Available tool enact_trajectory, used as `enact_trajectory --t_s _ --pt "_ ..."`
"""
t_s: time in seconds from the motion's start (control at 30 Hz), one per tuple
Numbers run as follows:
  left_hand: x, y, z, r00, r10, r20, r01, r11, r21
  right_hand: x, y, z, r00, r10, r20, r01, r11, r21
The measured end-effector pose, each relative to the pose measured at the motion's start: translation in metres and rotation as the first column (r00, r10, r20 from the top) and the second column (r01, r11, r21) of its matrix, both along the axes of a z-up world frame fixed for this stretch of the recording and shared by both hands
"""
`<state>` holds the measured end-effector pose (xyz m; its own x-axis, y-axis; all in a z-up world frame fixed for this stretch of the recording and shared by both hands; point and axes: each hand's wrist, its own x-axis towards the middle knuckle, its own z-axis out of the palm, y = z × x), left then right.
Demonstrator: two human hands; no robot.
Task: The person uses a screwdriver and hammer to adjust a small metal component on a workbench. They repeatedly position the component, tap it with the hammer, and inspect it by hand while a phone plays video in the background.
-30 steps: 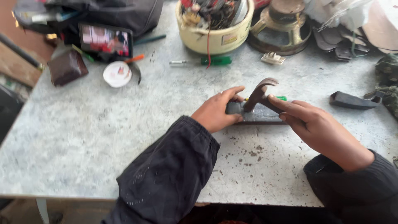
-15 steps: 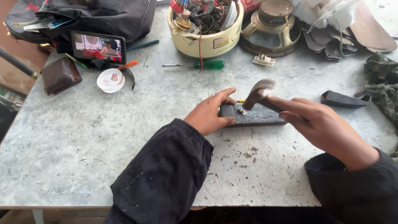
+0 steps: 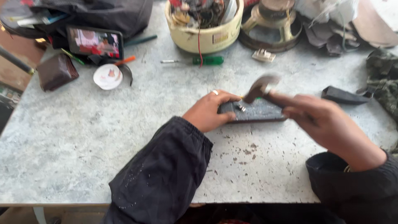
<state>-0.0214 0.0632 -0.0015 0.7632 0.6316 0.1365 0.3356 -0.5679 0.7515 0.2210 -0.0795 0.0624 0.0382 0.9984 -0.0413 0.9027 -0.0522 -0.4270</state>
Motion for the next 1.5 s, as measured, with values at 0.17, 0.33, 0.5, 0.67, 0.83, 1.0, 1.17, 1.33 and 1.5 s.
enact_trajectory --t_s 0.17,0.33,0.5,0.67,0.83,1.0,1.17,1.33,1.5 --pt "0.000 0.001 0.004 1.000 0.031 -0.003 -0.031 0.997 -0.073 -0.003 -0.007 0.007 0.920 0.239 -0.311 -0.021 0.821 0.570" --pt "0.001 0.002 0.011 0.999 0.041 -0.004 -0.041 0.999 -0.013 -0.006 0.009 0.003 0.994 0.045 0.101 -0.036 0.995 -0.090" --pt "0.002 -0.003 0.009 0.997 0.074 0.019 -0.075 0.997 0.033 0.008 -0.004 -0.004 0.998 0.064 -0.029 -0.059 0.986 0.159" --pt "0.002 -0.004 0.004 0.996 0.090 0.008 -0.090 0.996 0.023 0.002 -0.008 -0.004 0.949 0.235 -0.211 -0.080 0.824 0.561" --pt "0.004 -0.004 0.011 0.995 0.099 0.013 -0.099 0.990 0.098 -0.005 0.004 -0.001 1.000 0.001 0.025 0.001 0.998 -0.055" --pt "0.004 -0.008 0.006 0.993 0.118 0.030 -0.120 0.989 0.090 -0.002 0.000 -0.004 0.998 0.039 -0.052 -0.032 0.991 0.130" --pt "0.011 -0.009 0.003 0.989 0.071 0.128 -0.102 0.962 0.255 -0.002 0.005 -0.005 0.983 -0.139 0.116 0.123 0.983 0.139" --pt "0.011 -0.016 0.001 0.988 0.090 0.124 -0.126 0.937 0.325 0.011 0.024 -0.018 0.872 -0.249 0.420 0.221 0.968 0.115" --pt "0.013 -0.024 0.005 0.992 0.066 0.110 -0.103 0.921 0.376 0.037 0.036 -0.046 0.859 -0.241 0.452 0.178 0.968 0.177"
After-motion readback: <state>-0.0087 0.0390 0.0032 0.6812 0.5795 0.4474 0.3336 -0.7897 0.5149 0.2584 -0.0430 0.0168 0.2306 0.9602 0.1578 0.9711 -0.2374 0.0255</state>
